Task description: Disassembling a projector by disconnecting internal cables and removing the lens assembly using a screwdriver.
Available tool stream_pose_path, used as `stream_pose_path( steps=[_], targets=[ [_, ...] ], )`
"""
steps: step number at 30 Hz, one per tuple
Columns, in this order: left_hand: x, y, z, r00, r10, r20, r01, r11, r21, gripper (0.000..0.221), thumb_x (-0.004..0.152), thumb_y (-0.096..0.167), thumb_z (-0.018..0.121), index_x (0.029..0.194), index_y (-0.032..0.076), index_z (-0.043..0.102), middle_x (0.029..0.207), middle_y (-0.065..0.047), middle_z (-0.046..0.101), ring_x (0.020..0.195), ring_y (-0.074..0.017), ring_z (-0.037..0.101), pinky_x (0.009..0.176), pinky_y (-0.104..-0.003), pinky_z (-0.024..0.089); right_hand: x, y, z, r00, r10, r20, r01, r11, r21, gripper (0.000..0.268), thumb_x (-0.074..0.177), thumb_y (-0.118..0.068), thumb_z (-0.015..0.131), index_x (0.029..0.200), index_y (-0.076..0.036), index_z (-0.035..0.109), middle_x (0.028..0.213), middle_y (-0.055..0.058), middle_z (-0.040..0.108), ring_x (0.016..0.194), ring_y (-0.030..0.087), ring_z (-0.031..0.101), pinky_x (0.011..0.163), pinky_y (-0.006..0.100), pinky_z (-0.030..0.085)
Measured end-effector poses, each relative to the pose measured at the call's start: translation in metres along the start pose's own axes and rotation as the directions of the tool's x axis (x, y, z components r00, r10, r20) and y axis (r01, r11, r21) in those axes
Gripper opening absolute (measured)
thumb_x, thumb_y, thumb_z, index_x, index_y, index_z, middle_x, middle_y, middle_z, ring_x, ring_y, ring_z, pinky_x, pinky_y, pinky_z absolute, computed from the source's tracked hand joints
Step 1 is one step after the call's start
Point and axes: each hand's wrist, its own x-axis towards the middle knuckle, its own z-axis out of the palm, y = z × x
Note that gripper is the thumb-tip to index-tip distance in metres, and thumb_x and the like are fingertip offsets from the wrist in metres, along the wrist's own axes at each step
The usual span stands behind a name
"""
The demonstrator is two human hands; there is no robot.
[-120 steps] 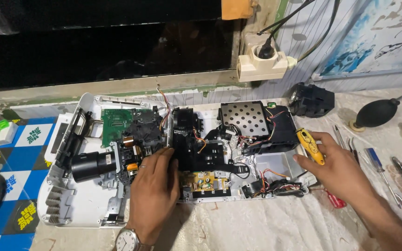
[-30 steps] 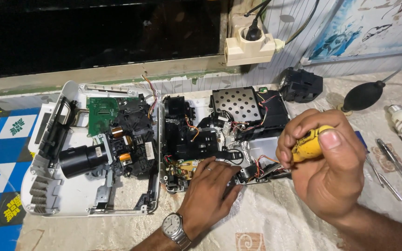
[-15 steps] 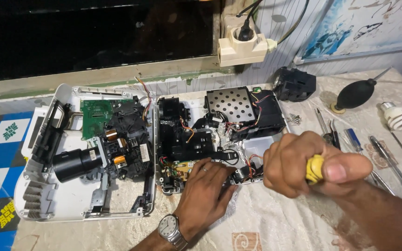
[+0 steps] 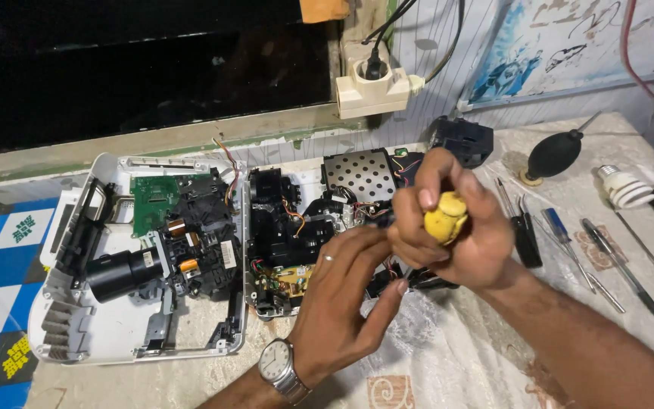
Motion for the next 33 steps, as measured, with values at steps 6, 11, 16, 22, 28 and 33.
stream_pose_path(
  steps=[6, 11, 16, 22, 28, 33],
  targets=[
    [0.017, -0.003, 0.012, 0.983, -0.076, 0.168, 0.091, 0.992, -0.083, 0.042, 0.107, 0.034, 0.04, 0.123, 0.002, 0.061, 0.125, -0.017, 0.065, 0.13, -0.0361, 0.049, 0.103, -0.051, 0.039, -0.009, -0.006, 0.004, 0.996, -0.068, -0.059, 0.058, 0.987, -0.151, 0.031, 0.109, -0.034, 0.064, 0.105, -0.003, 0.061, 0.094, 0.009, 0.055, 0.077, 0.016, 0.063, 0.053, 0.023, 0.059],
    [0.011, -0.011, 0.026, 0.995, -0.017, 0.099, 0.027, 0.995, -0.101, 0.023, 0.103, 0.021, 0.053, 0.11, 0.004, 0.066, 0.11, -0.011, 0.068, 0.113, -0.0358, 0.057, 0.108, -0.052, 0.038, -0.017, -0.017, 0.009, 0.989, 0.018, -0.148, -0.057, 0.963, -0.264, 0.051, 0.11, -0.038, 0.05, 0.129, 0.009, 0.054, 0.091, 0.021, 0.068, 0.086, 0.033, 0.07, 0.08, 0.04, 0.058],
    [0.011, -0.014, 0.026, 1.0, 0.011, -0.004, -0.012, 1.0, -0.021, 0.024, 0.096, 0.028, 0.066, 0.095, 0.004, 0.073, 0.092, -0.004, 0.075, 0.109, -0.028, 0.064, 0.108, -0.051, 0.038, -0.025, -0.021, 0.007, 0.981, 0.017, -0.194, -0.099, 0.904, -0.417, 0.08, 0.09, -0.053, 0.086, 0.134, -0.002, 0.044, 0.121, 0.015, 0.055, 0.111, 0.022, 0.06, 0.094, 0.035, 0.059],
    [0.013, -0.015, 0.028, 0.995, 0.041, -0.089, -0.04, 0.999, 0.014, 0.028, 0.094, 0.03, 0.071, 0.084, 0.004, 0.064, 0.08, -0.002, 0.067, 0.092, -0.0241, 0.063, 0.102, -0.047, 0.039, -0.026, -0.032, 0.004, 0.975, -0.085, -0.207, -0.04, 0.845, -0.533, 0.063, 0.078, 0.001, 0.083, 0.129, -0.006, 0.047, 0.114, 0.018, 0.061, 0.093, 0.03, 0.075, 0.077, 0.034, 0.07],
    [0.015, -0.014, 0.025, 0.996, 0.052, -0.067, -0.047, 0.997, 0.066, 0.031, 0.098, 0.022, 0.066, 0.079, 0.004, 0.049, 0.081, -0.01, 0.051, 0.084, -0.0302, 0.051, 0.088, -0.046, 0.041, -0.01, -0.055, 0.021, 0.985, -0.028, -0.17, -0.132, 0.51, -0.85, 0.043, 0.074, -0.004, 0.084, 0.111, 0.004, 0.064, 0.104, 0.016, 0.072, 0.103, 0.025, 0.07, 0.092, 0.031, 0.06],
    [0.021, -0.016, 0.013, 0.981, 0.083, 0.176, -0.065, 0.992, -0.109, 0.023, 0.101, 0.018, 0.046, 0.104, 0.0, 0.061, 0.106, -0.014, 0.067, 0.112, -0.0352, 0.056, 0.112, -0.057, 0.03, -0.014, -0.062, 0.013, 0.994, 0.106, -0.023, -0.085, 0.632, -0.77, 0.026, 0.102, -0.01, 0.046, 0.126, -0.002, 0.051, 0.13, 0.028, 0.068, 0.125, 0.038, 0.073, 0.105, 0.042, 0.067]
  ],
)
